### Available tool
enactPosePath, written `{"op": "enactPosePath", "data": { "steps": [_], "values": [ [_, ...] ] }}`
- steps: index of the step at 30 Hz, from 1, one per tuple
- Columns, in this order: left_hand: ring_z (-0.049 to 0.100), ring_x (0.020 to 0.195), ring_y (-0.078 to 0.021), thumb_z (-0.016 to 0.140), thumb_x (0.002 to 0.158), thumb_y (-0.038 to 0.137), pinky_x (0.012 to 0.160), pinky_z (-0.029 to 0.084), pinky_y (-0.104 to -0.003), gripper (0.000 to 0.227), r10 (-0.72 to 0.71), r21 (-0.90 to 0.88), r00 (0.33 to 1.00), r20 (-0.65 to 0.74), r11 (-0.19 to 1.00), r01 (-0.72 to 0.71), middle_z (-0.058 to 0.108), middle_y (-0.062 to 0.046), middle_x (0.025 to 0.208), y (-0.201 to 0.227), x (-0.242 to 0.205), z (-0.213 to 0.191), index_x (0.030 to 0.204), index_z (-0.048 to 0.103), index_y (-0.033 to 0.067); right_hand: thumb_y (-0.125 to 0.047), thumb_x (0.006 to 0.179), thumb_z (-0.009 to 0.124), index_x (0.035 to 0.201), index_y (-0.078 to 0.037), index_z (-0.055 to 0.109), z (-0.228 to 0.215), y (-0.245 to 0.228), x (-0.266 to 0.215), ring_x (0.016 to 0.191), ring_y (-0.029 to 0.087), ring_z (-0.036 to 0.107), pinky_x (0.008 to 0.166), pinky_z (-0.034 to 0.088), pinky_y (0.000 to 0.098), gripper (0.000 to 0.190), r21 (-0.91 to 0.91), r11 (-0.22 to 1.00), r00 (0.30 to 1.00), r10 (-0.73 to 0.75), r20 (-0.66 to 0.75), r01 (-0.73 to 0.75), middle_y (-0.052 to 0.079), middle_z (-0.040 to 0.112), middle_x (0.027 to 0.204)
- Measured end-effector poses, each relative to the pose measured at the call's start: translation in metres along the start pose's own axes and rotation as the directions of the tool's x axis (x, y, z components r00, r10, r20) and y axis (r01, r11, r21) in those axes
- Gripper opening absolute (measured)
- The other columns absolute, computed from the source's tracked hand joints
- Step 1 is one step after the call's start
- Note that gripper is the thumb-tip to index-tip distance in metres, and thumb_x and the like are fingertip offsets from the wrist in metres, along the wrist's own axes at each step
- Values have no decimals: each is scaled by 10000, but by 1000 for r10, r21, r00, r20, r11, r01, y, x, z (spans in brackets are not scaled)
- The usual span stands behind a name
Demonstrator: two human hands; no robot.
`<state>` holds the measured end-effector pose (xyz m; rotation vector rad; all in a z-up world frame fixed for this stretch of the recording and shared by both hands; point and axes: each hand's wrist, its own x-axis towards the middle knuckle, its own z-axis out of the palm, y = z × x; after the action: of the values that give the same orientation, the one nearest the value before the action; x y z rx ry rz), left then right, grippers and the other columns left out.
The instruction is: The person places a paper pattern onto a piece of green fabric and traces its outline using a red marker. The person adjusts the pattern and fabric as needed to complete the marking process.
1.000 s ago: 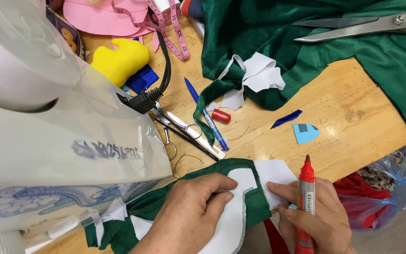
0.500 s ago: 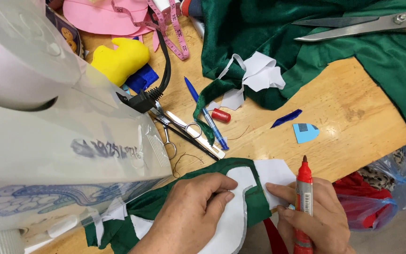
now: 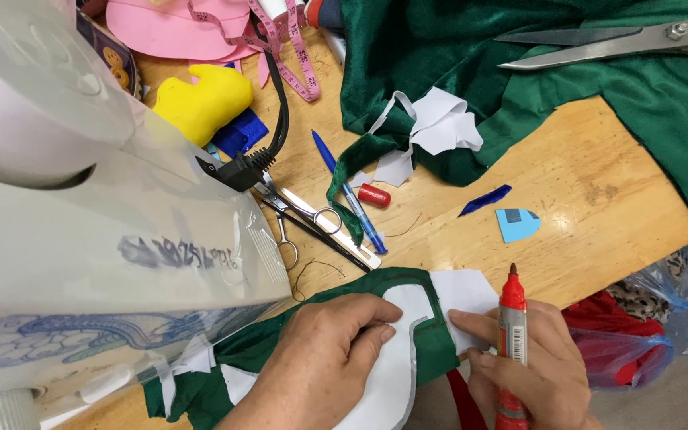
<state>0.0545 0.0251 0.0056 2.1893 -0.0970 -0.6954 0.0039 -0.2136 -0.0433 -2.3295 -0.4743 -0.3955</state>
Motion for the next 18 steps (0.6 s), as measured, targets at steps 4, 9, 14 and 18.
{"op": "enactPosePath", "data": {
  "steps": [4, 9, 14, 18],
  "values": [
    [770, 1027, -179, 608, 955, 290, 874, 574, -356, 249, 29, -8, 1000, -9, 1000, -29, 832, 59, 1123, -2, 0, 1, 1128, 772, 219, -190, 883, 710, 1026, -184, 686, 7, 9, -2, 1034, 270, 639, 983, 486, 507, 145, -67, 994, 995, -87, 54, 91, 21, 737, 1200],
    [768, 1025, -192, 589, 962, 279, 872, 570, -351, 261, 85, -9, 996, -26, 996, -86, 824, 35, 1125, -4, 0, 3, 1139, 768, 208, -322, 947, 648, 985, -289, 613, 5, 9, 4, 1116, 293, 625, 967, 408, 525, 62, -31, 980, 970, -191, 150, 198, 25, 683, 1393],
    [763, 1037, -187, 593, 959, 280, 877, 568, -348, 265, 82, 13, 996, -24, 997, -82, 821, 45, 1140, -4, 1, 3, 1148, 770, 224, -236, 891, 714, 1148, -311, 580, 3, 2, 5, 1171, 250, 644, 991, 370, 523, 299, -55, 987, 981, -143, 128, 151, -21, 699, 1389],
    [769, 1017, -184, 606, 951, 269, 861, 574, -346, 251, 75, 18, 997, -28, 997, -75, 824, 55, 1123, -3, 1, 2, 1131, 776, 228, -254, 935, 663, 1062, -290, 563, 6, 0, 9, 1074, 252, 647, 972, 407, 513, 166, -24, 989, 988, -147, 49, 149, 2, 737, 1310]
  ]
}}
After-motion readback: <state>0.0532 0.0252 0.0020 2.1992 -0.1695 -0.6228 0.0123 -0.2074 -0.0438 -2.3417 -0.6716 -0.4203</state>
